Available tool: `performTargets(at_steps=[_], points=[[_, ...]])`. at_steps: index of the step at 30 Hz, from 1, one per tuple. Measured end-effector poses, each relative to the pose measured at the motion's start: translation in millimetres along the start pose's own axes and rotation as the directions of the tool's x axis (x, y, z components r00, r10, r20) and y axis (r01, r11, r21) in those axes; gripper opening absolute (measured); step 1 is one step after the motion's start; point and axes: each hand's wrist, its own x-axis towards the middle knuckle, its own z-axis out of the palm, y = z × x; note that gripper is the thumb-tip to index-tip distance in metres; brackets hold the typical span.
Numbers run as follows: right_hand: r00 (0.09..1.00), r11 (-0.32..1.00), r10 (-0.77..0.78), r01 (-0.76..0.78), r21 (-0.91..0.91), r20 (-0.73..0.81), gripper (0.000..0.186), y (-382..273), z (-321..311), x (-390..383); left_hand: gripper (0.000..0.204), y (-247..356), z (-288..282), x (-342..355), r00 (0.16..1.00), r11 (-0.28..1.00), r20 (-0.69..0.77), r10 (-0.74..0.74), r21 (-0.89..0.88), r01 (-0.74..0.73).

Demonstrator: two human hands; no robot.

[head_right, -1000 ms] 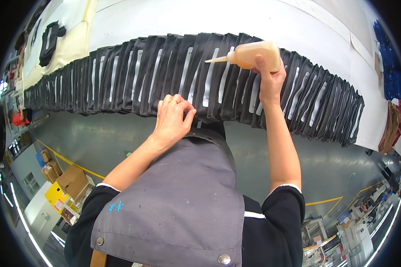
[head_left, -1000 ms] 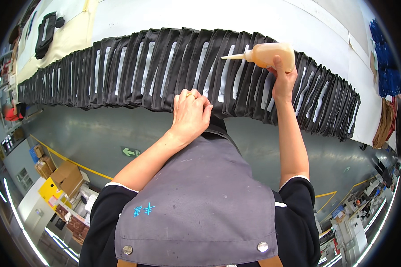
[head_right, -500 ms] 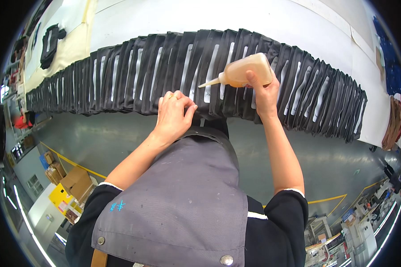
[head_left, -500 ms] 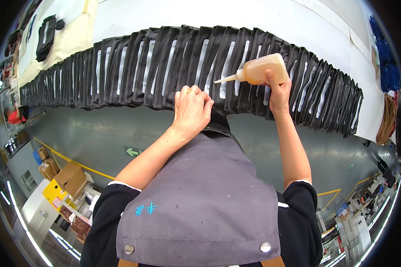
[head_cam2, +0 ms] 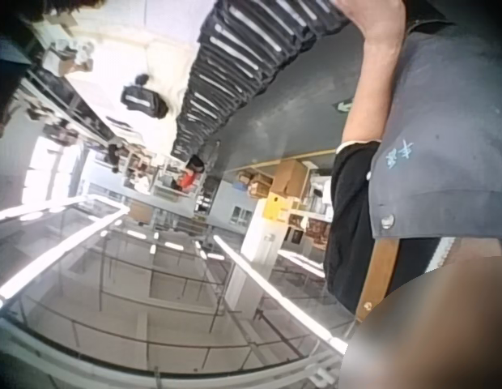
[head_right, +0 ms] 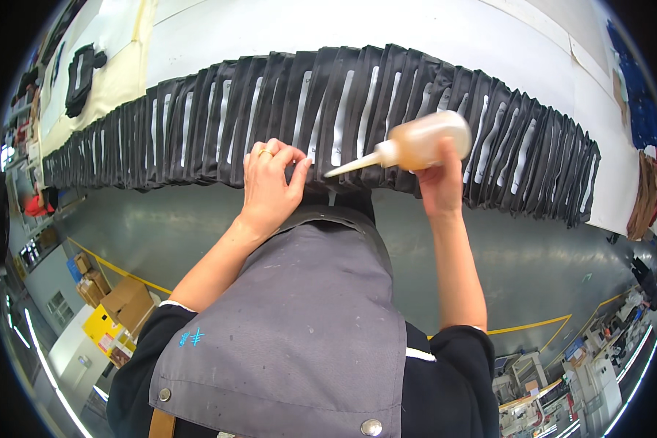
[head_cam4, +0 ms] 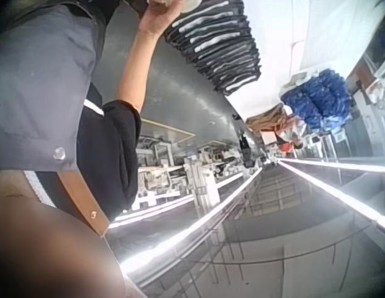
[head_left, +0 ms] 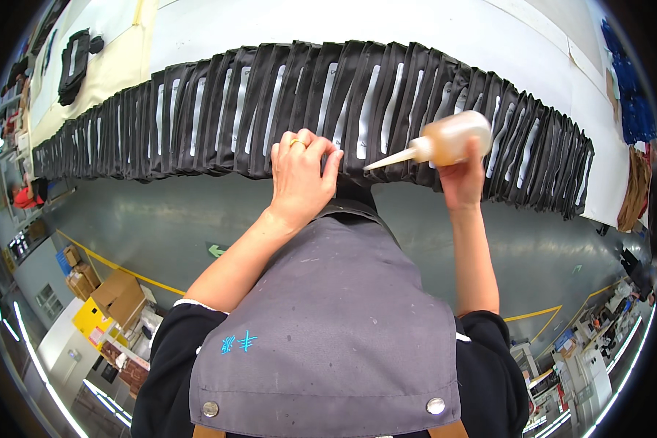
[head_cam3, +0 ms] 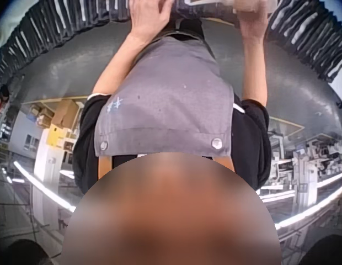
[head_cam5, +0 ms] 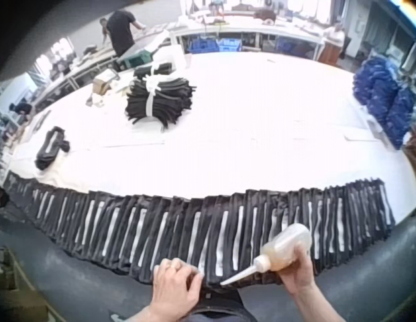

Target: Applying glue from a plastic bottle to the edges of multiple leather strips arranged in a row on a work table.

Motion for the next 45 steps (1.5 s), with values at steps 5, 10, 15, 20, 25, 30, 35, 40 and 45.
performTargets(at_steps=[5,10,15,20,25,30,35,40,45], points=[[0.977,0.488,0.021,-0.196,0.851,0.213,0.052,-29.8,-11.3,0.6,0.014,15.8,24.6,-4.5,0.951,0.948,0.029,0.307,0.078,-0.308],[0.996,0.682,-0.035,-0.034,0.731,0.079,0.053,-37.2,-34.7,-12.0,0.019,25.1,49.6,-1.6,0.94,0.905,0.169,0.295,0.265,-0.332],[0.994,0.842,-0.048,0.094,0.531,-0.1,0.053,-16.8,-29.8,-31.8,0.014,26.9,55.3,0.0,0.894,0.891,0.071,0.441,0.082,-0.446],[0.939,0.941,-0.203,0.265,0.208,-0.278,0.057,4.1,-34.2,-60.4,0.011,37.5,47.7,15.0,0.94,0.931,0.326,0.101,-0.364,0.026],[0.826,0.819,-0.545,0.489,-0.299,-0.144,0.054,16.6,-43.8,-87.4,0.019,37.6,41.7,34.8,0.858,0.915,0.507,-0.076,-0.307,0.263],[0.804,0.73,-0.59,0.495,-0.471,-0.07,0.057,25.6,-43.5,-94.5,0.023,36.9,44.8,37.5,0.843,0.902,0.522,-0.128,-0.293,0.318],[0.781,0.666,-0.62,0.471,-0.579,-0.077,0.06,22.8,-29.5,-101.6,0.027,37.4,51.9,35.8,0.904,0.928,0.425,-0.043,-0.319,0.194],[0.8,0.618,-0.6,0.484,-0.62,0.027,0.058,17.8,-15.1,-99.4,0.023,10.0,58.6,32.7,0.905,0.898,0.418,-0.075,-0.366,0.244],[0.818,0.698,-0.574,0.474,-0.537,-0.024,0.052,19.9,-23.3,-103.3,0.02,18.3,59.5,34.8,0.88,0.894,0.472,-0.053,-0.371,0.253]])
